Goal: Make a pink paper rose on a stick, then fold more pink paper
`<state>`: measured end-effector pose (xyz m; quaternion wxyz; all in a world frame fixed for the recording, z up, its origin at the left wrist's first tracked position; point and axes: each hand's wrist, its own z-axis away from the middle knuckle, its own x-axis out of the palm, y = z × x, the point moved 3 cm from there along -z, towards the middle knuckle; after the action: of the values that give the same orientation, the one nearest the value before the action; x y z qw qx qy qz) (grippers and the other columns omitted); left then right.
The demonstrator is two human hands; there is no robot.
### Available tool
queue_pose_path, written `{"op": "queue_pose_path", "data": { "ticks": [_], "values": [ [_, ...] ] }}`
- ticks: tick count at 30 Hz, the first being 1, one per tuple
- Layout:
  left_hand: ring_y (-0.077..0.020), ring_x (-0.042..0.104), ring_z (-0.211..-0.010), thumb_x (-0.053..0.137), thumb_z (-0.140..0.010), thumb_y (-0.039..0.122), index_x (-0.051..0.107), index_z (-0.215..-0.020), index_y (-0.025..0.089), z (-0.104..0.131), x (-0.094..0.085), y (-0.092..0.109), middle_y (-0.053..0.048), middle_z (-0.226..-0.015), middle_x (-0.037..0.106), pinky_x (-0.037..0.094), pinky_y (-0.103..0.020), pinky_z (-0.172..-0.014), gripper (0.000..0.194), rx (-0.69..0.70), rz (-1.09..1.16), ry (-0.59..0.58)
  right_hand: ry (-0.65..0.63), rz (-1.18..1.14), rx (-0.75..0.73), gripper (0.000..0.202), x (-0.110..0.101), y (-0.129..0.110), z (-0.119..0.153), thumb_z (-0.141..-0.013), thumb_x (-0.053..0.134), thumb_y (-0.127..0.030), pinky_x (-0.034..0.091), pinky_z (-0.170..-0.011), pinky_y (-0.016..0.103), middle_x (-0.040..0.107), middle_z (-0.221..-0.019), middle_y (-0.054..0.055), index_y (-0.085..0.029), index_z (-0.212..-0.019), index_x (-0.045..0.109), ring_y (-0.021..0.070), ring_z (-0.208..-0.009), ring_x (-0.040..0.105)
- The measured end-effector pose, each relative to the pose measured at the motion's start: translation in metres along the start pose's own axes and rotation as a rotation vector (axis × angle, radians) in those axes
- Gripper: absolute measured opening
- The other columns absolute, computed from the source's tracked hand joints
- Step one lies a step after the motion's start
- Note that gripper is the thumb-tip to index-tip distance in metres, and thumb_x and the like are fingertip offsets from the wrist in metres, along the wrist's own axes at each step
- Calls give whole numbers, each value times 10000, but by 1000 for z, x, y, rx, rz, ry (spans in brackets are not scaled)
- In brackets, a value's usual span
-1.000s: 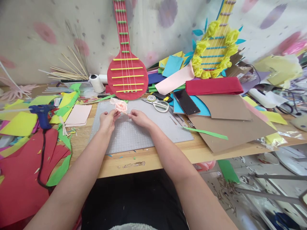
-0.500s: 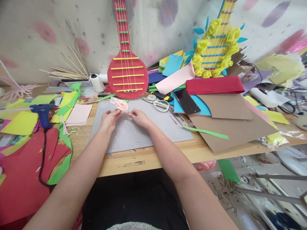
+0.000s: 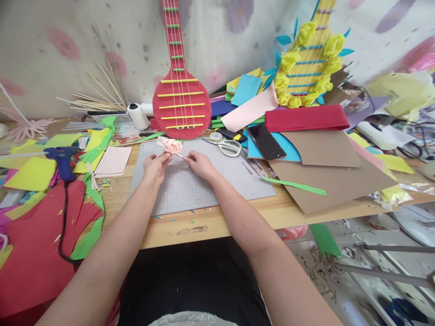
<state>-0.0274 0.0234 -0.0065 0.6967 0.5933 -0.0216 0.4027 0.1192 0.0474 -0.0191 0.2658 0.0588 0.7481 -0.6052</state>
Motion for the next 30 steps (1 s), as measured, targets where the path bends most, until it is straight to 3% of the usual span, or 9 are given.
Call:
{"op": "queue_pose_path", "data": {
  "ticks": [6,15,19,23,25,30],
  "values": [
    [-135,661,-657,608,-682,-23,359,-844,178,0,1,0,-26,-708,639,529,-223,-638,359,-54,-1,-35,7,28,26,207,-1,1,0,-793,477,-359,309,-562,226,498,-558,-40,-177,-695,491,93,-549,431],
    [-119,657,-643,597,-706,-13,365,-854,187,-8,-6,5,18,-669,618,517,-178,-557,340,8,59,55,72,140,-5,220,-6,3,0,-763,532,-372,288,-559,231,497,-604,-34,-179,-667,488,92,-574,418],
    [-92,645,-622,569,-730,-6,457,-807,152,-19,-14,17,10,-649,622,496,-138,-520,209,-3,96,76,37,5,14,285,-19,1,0,-716,586,-428,268,-516,224,461,-565,-42,-180,-638,469,79,-529,383],
    [-72,632,-596,536,-753,6,580,-753,104,-17,-10,15,-24,-659,647,488,-110,-503,107,-216,19,-110,62,-369,88,341,-24,-7,1,-687,610,-490,209,-439,206,520,-645,-39,-186,-761,474,40,-451,308],
    [-74,628,-585,535,-749,6,612,-745,91,-12,-6,9,-36,-666,657,490,-112,-497,115,-313,-51,-201,9,-528,158,402,-19,-11,4,-667,639,-490,157,-399,199,554,-700,-42,-203,-882,459,18,-402,241],
    [-88,636,-603,589,-713,16,594,-701,96,-1,2,-5,-37,-676,666,476,-121,-467,81,-322,-193,-326,-72,-642,249,458,-6,-16,9,-641,699,-456,91,-361,186,423,-526,-99,-198,-933,459,6,-358,192]
  ]
}}
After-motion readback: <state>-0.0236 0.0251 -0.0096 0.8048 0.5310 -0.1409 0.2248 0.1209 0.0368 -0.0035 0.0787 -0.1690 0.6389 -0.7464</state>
